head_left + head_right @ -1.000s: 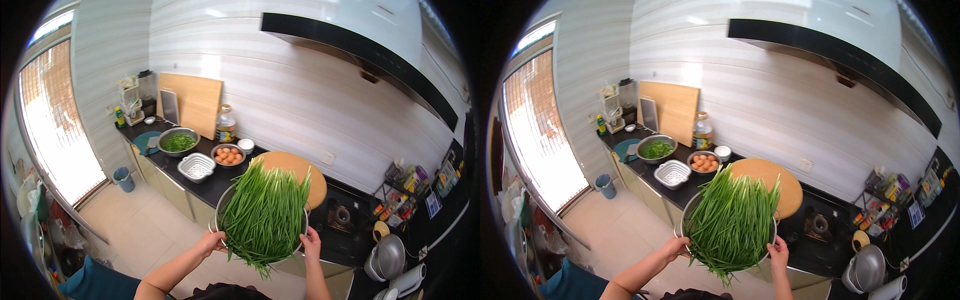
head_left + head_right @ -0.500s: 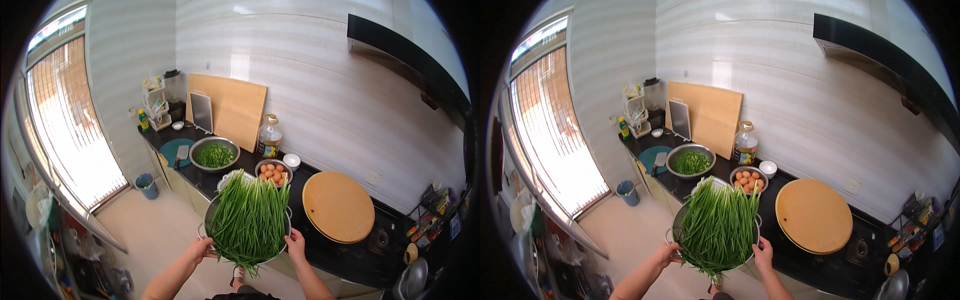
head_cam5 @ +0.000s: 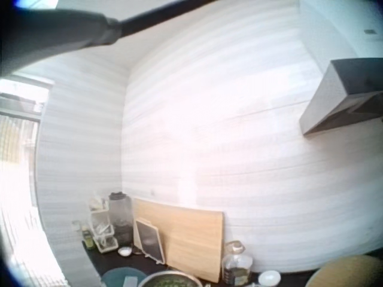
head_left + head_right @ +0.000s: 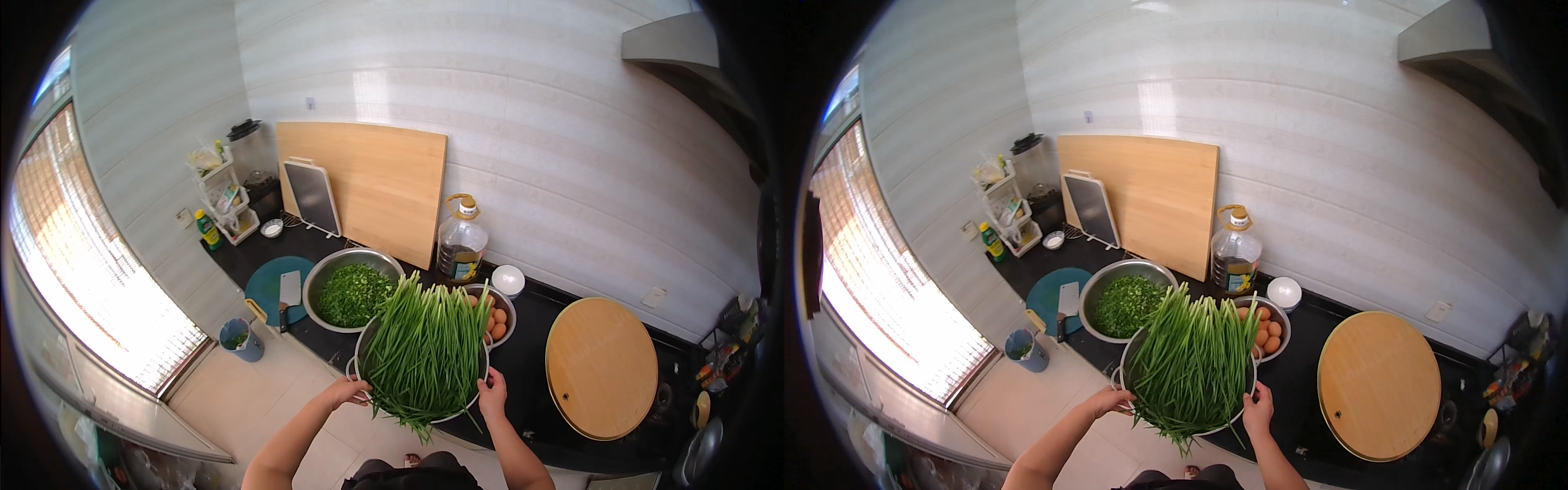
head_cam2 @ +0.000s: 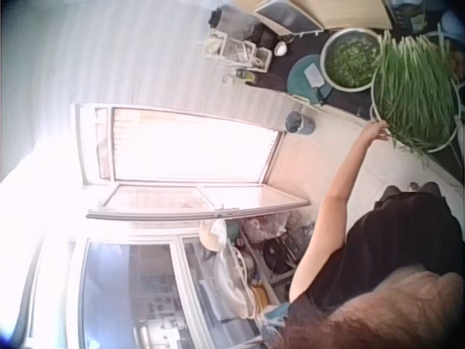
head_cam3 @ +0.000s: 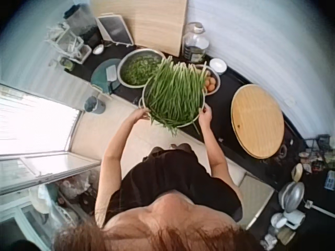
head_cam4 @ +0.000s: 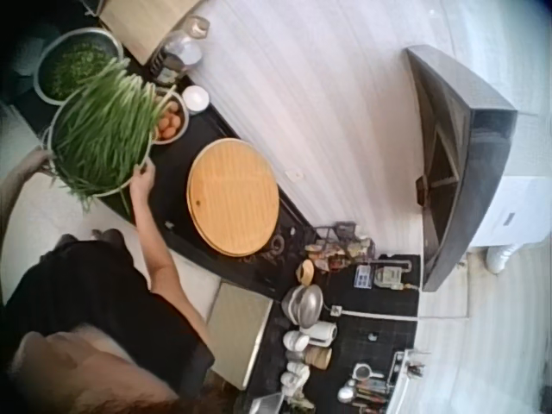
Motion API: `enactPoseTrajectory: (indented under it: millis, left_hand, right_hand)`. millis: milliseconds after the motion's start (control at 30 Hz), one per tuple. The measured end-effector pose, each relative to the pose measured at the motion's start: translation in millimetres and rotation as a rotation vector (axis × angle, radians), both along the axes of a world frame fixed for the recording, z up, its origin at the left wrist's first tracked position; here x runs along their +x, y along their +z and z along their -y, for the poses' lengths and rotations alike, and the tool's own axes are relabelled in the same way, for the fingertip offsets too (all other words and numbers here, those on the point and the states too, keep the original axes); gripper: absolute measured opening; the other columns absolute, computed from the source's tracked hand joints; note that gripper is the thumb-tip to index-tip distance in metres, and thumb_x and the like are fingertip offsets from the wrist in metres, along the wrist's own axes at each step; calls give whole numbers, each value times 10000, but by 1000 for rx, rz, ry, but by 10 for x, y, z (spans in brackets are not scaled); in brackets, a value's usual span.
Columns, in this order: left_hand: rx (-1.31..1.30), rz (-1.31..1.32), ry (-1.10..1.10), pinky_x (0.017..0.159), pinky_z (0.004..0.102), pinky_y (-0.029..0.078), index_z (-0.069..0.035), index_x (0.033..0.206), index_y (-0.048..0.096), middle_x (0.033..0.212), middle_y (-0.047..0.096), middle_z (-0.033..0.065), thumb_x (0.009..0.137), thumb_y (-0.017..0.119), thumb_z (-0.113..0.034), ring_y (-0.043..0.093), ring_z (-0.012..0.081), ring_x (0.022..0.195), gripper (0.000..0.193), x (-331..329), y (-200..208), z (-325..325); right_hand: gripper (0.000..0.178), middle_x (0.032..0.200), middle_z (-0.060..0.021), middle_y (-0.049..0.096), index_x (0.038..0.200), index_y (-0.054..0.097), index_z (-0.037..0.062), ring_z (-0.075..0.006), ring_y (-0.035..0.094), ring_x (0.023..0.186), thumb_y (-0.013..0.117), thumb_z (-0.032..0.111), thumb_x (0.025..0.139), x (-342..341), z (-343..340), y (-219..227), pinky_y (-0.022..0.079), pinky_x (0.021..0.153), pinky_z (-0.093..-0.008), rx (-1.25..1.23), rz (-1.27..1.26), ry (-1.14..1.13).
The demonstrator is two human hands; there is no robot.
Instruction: The person retrieves a large bunch of green onions from a colander and places them on a cutting board. They then use a knife to chop the green onions into small pieces, transferring the chopped portions into a metal bowl.
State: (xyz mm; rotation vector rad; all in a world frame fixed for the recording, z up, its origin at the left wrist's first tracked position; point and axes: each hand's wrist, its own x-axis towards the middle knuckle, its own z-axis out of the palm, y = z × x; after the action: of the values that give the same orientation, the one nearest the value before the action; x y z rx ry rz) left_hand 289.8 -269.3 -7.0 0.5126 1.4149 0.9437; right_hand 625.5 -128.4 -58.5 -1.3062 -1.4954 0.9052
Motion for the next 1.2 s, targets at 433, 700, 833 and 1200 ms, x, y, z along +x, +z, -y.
enactPoseTrajectory:
  millis: [433, 700, 833, 1200]
  left_hand:
    - [123, 6, -156, 533, 212, 454, 3, 1045, 539, 772, 615, 64, 787, 662, -467, 588, 115, 656, 550, -749, -262, -791]
    - [636, -582, -115, 803, 354, 453, 58, 1174, 471, 1069, 541, 163, 812, 663, -348, 548, 242, 908, 577, -967, -97, -1154]
    - [845, -785, -153, 861, 383, 422, 31, 1094, 541, 1092, 536, 187, 795, 674, -291, 523, 308, 984, 459, -1013, 172, -1479]
    - [76, -950, -444, 896, 434, 426, 41, 1227, 415, 1130, 565, 181, 512, 726, -699, 535, 312, 1085, 1075, -417, 447, -2689]
  right_hand:
    - [354, 925, -71, 617, 1167, 526, -7, -141, 589, 817, 569, -20, 816, -383, 5, 26, 464, 751, -263, 61, 148, -293]
    - [391, 1023, -99, 627, 1227, 499, -10, -147, 593, 885, 579, 53, 850, -494, 231, 413, 478, 784, -270, -70, 11, -431]
    - [296, 951, -66, 628, 1138, 558, -3, -121, 579, 844, 583, 54, 848, -652, 420, 707, 470, 764, -254, -14, 75, -433]
    - [317, 915, -56, 630, 1140, 588, 44, -116, 574, 824, 638, 129, 839, -1263, 473, 832, 466, 730, -246, -266, 78, -68]
